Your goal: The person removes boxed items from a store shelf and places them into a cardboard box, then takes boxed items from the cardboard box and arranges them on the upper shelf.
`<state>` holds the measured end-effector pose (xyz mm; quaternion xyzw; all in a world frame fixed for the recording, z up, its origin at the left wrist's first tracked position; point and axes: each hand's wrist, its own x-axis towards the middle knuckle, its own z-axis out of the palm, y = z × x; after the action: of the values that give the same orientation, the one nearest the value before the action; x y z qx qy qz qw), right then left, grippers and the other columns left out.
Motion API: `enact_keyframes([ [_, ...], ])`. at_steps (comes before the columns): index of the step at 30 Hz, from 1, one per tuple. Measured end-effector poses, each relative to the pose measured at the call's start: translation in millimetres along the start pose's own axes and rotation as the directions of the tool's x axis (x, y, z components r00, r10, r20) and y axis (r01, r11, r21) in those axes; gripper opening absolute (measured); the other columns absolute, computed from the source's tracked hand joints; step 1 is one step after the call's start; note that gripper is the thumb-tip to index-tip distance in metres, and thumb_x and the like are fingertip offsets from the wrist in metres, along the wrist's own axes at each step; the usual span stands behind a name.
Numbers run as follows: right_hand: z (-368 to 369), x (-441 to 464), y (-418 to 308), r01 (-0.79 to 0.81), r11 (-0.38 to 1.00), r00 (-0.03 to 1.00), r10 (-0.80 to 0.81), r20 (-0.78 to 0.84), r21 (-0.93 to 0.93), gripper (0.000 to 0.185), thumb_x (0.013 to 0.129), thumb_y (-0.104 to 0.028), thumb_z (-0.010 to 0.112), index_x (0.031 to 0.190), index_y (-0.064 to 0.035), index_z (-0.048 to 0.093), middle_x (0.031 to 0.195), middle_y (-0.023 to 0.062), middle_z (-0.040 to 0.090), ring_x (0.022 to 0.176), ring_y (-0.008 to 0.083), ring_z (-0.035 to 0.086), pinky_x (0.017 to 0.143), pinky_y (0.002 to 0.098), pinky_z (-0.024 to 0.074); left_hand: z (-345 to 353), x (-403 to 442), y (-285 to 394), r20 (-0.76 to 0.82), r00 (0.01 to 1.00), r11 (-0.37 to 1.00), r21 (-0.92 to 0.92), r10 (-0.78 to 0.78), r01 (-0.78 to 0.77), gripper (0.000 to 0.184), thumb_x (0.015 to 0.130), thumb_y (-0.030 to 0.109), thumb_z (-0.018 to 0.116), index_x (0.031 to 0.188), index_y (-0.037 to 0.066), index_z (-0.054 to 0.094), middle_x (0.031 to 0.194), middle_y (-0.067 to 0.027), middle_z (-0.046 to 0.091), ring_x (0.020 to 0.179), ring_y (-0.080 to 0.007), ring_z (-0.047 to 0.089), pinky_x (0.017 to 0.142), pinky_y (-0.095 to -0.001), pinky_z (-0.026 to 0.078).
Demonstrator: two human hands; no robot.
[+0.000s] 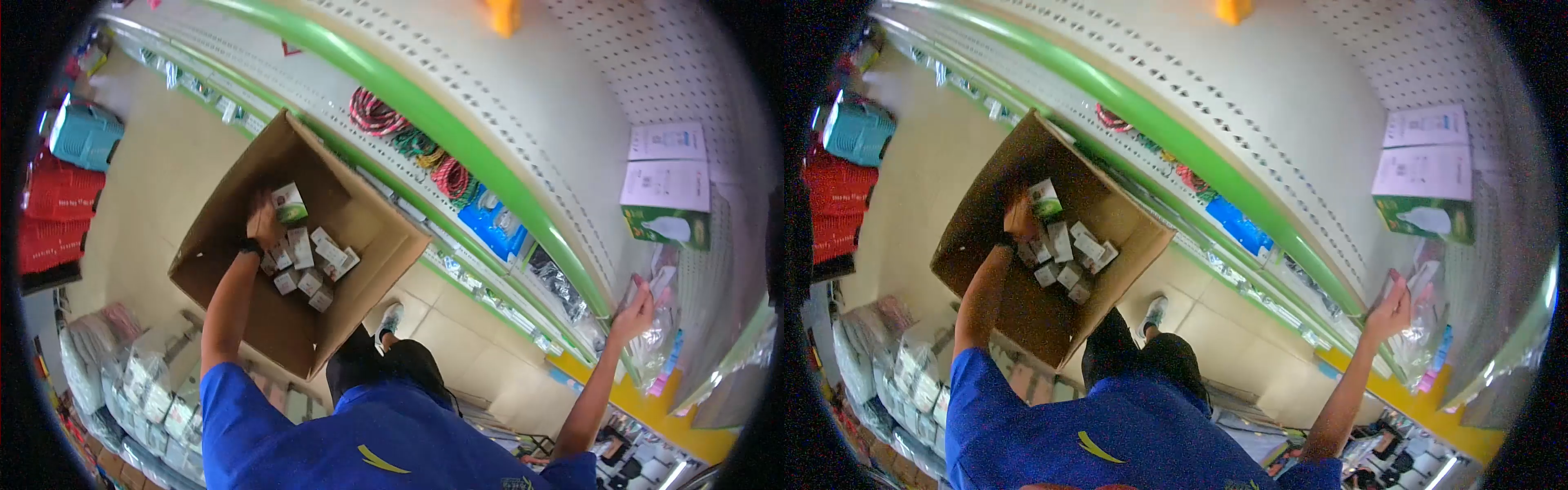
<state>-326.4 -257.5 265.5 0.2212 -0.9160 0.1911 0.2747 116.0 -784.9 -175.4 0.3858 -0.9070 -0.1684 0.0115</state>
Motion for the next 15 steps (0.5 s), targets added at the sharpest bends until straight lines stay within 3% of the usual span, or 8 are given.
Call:
enact_keyframes([
  [3, -0.5, -0.5, 1.9, -0.03, 0.998, 0.999, 0.031, -0.017, 0.057, 0.026, 0.101, -0.018, 0.059, 0.102, 0.0008, 0.077, 0.1, 0.0142, 0.076, 0.096, 0.025, 0.069, 0.093, 0.0354, 0.0493, -103.9, -5.9, 68.7, 0.169, 0.974, 0.983, -0.084, -0.148, 0.164, 0.101, 0.063, 0.009, 0.082, 0.149, -0.001, 0.029, 0.135, -0.0273, 0.045, 0.127, -0.0465, 0.046, 0.109, -0.0499, 0.043],
  [7, -4.2, -0.6, 1.0, 0.02, 1.0, 0.998, -0.019, -0.055, 0.02, 0.026, 0.099, -0.021, 0.062, 0.103, -0.0001, 0.076, 0.099, 0.0153, 0.075, 0.094, 0.0295, 0.07, 0.087, 0.0384, 0.0518, -193.5, -46.2, 114.0, 0.031, 0.999, 0.982, -0.187, -0.022, 0.027, 0.107, 0.06, 0.01, 0.085, 0.15, -0.003, 0.028, 0.133, -0.0267, 0.044, 0.124, -0.0443, 0.049, 0.108, -0.0463, 0.044],
  [9, 8.1, -4.8, 26.7, -0.028, 0.995, 0.997, 0.035, -0.072, 0.099, 0.025, 0.098, -0.022, 0.064, 0.104, -0.0015, 0.076, 0.099, 0.016, 0.074, 0.092, 0.0323, 0.07, 0.084, 0.0396, 0.0526, -235.3, -71.3, 131.3, -0.009, 1.0, 0.969, -0.245, -0.007, 0.005, 0.109, 0.061, 0.009, 0.085, 0.151, -0.003, 0.026, 0.132, -0.0245, 0.045, 0.125, -0.0402, 0.05, 0.108, -0.0441, 0.045],
  [12, 2.4, -4.1, 15.1, 0.002, 0.998, 0.996, 0.004, -0.092, 0.059, 0.026, 0.096, -0.029, 0.066, 0.102, -0.0062, 0.077, 0.098, 0.0175, 0.073, 0.088, 0.0359, 0.068, 0.081, 0.0418, 0.0527, -286.2, -109.8, 150.5, -0.14, 0.99, 0.709, -0.7, -0.026, -0.081, 0.109, 0.065, 0.011, 0.084, 0.154, -0.002, 0.023, 0.138, -0.0218, 0.043, 0.13, -0.0345, 0.047, 0.108, -0.0429, 0.044],
  [13, 5.9, -5.3, 19.6, -0.01, 0.999, 0.996, 0.012, -0.088, 0.032, 0.026, 0.095, -0.031, 0.066, 0.101, -0.0077, 0.077, 0.096, 0.0178, 0.073, 0.087, 0.0367, 0.068, 0.081, 0.043, 0.0525, -308.8, -124.2, 161.6, -0.131, 0.989, 0.633, -0.772, -0.073, -0.056, 0.11, 0.069, 0.015, 0.084, 0.157, 0.001, 0.019, 0.145, -0.0202, 0.039, 0.134, -0.0319, 0.044, 0.109, -0.044, 0.043],
  [15, 3.3, -4.2, 15.1, 0.033, 0.997, 0.995, -0.025, -0.101, 0.076, 0.027, 0.094, -0.033, 0.066, 0.099, -0.0094, 0.077, 0.093, 0.0166, 0.074, 0.084, 0.037, 0.068, 0.08, 0.0451, 0.0523, -354.5, -146.1, 197.6, -0.219, 0.974, 0.513, -0.844, -0.066, -0.155, 0.112, 0.07, 0.018, 0.083, 0.158, 0.002, 0.016, 0.149, -0.0211, 0.035, 0.134, -0.0332, 0.044, 0.11, -0.0453, 0.043],
])
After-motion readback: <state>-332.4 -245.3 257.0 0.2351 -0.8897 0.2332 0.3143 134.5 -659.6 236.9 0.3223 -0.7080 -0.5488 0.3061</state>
